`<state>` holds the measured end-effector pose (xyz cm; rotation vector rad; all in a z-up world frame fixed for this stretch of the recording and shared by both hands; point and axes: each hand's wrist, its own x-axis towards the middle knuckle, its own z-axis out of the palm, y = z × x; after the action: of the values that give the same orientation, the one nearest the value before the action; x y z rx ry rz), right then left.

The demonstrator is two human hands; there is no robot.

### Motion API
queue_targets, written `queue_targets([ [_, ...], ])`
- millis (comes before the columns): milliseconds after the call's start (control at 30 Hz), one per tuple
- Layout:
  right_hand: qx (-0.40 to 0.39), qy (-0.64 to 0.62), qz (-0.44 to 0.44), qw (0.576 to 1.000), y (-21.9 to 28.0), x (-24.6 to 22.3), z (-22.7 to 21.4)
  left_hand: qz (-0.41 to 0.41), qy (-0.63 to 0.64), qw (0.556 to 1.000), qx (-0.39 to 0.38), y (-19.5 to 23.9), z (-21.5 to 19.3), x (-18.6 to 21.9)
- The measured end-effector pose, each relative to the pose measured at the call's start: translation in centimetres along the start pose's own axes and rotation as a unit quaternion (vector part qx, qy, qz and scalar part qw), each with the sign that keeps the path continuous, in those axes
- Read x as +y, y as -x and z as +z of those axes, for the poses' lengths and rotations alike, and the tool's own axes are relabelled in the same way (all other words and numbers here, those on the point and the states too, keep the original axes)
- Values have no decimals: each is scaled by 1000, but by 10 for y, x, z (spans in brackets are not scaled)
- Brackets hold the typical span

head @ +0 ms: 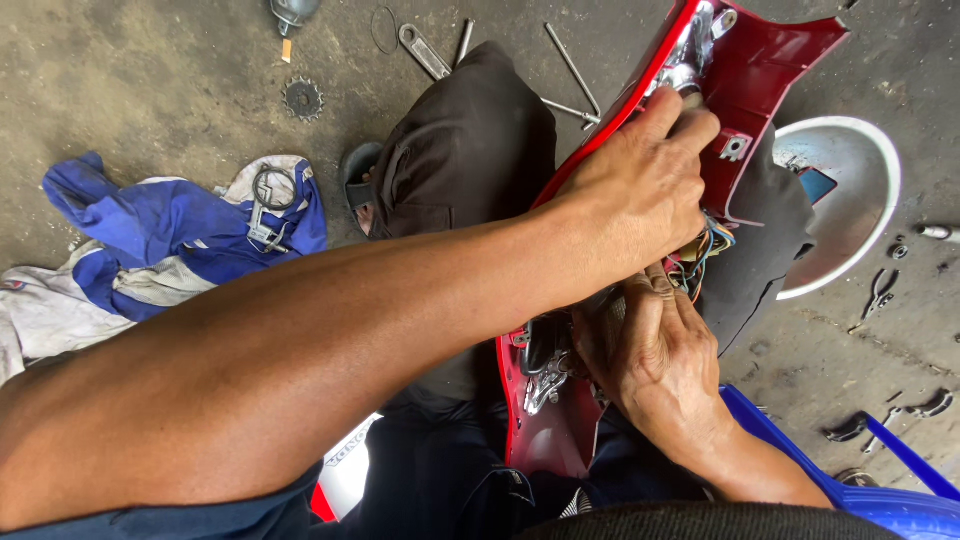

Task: The person works on the internal components of a red motorcycle fairing, using a screwdriver to remove a part and then manipulating wires and connectors by hand. They then place the fairing on the floor and move towards the motorcycle.

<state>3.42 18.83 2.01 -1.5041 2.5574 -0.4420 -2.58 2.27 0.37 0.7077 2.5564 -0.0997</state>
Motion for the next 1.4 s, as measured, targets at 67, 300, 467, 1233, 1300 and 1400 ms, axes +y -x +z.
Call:
queue_targets([
  [67,-6,0,-9,1000,2,3,2,-11,13,1000,0,0,-1,1],
  [300,-63,5,32,998,18,12,12,-50,-14,998,-46,5,-10,7],
  [467,-49,1,7,999,15,13,8,-57,4,996,-71,4,-11,9],
  [1233,-32,-38,102,994,17,0,0,-21,20,999,30,26,-11,-3],
  [1300,-21,-14,68,997,16,4,0,-19,10,999,26,29,-13,-4],
  [1400,-14,23,41,999,17,5,3,-19,-3,999,31,32,-13,-4],
])
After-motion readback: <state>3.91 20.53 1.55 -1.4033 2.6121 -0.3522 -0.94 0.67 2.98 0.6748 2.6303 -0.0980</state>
